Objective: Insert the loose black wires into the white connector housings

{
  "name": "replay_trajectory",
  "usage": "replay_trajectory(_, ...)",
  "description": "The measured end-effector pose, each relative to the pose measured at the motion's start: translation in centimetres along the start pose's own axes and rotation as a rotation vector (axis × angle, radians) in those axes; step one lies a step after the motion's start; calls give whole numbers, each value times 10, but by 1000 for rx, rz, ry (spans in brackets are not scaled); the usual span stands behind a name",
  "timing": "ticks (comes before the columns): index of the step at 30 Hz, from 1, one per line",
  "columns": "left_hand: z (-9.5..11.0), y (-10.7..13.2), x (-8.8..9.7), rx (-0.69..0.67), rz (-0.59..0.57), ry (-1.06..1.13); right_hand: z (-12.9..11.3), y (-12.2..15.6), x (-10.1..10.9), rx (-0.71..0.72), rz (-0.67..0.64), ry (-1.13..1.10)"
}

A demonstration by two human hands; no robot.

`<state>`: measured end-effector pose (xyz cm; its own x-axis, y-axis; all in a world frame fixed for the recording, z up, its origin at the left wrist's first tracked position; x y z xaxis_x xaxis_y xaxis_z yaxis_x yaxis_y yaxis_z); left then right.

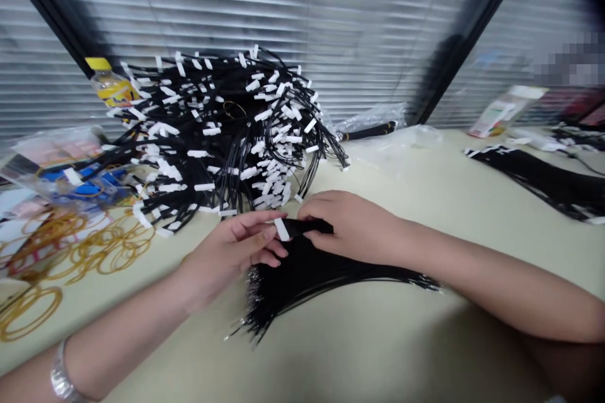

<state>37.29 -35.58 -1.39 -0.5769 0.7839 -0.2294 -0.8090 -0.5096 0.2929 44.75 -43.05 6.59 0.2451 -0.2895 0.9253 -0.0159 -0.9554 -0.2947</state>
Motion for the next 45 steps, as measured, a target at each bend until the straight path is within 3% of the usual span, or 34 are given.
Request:
replay_trajectory(4, 10, 6, -7, -86, 4, -150, 8, 2, 14, -147, 63, -230)
replay_trajectory(10, 11, 12, -19, -104, -30, -205, 10, 5, 18, -196, 97, -418)
replay_trajectory(17, 8, 6, -3, -79, 108, -222, 7, 3, 11, -186, 98, -496)
replay_trajectory(19, 7, 3, 3, -78, 126, -264, 12, 6, 24, -206, 139, -586)
replay_trajectory(22, 5, 1, 11, -86, 129, -388, 32, 19, 59, -293, 289, -714)
replay_trajectory(25, 7, 0, 15, -136, 139, -544, 61, 42, 107, -362, 560, -702)
replay_trajectory(29, 16, 1, 16, -257, 178, -716, 92, 77, 158, -370, 854, -868)
replay_trajectory(35, 18, 4, 8, -356, 176, -1005, 145, 129, 203, -580, 1156, -955)
replay_trajectory(38, 15, 4, 8, -359, 168, -1092, 160, 151, 227, -527, 1392, -878)
replay_trajectory(41, 16, 5, 4, -414, 144, -1270, 163, 159, 237, -434, 1505, -843)
replay_trajectory(45, 19, 8, 1, -495, 121, -1343, 155, 139, 218, -453, 1348, -936)
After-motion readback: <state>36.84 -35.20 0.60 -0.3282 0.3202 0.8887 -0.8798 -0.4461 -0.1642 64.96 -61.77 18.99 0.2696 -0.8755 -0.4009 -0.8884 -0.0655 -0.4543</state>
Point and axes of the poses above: each hand's wrist, its own y-axis away from the middle knuckle, its own x-axis out of the back of the hand, z = x × y, the point moved 9 cm from there along -y, towards the middle knuckle, and after that the axes turned 11 degrees about z, right-handed, at the moved point
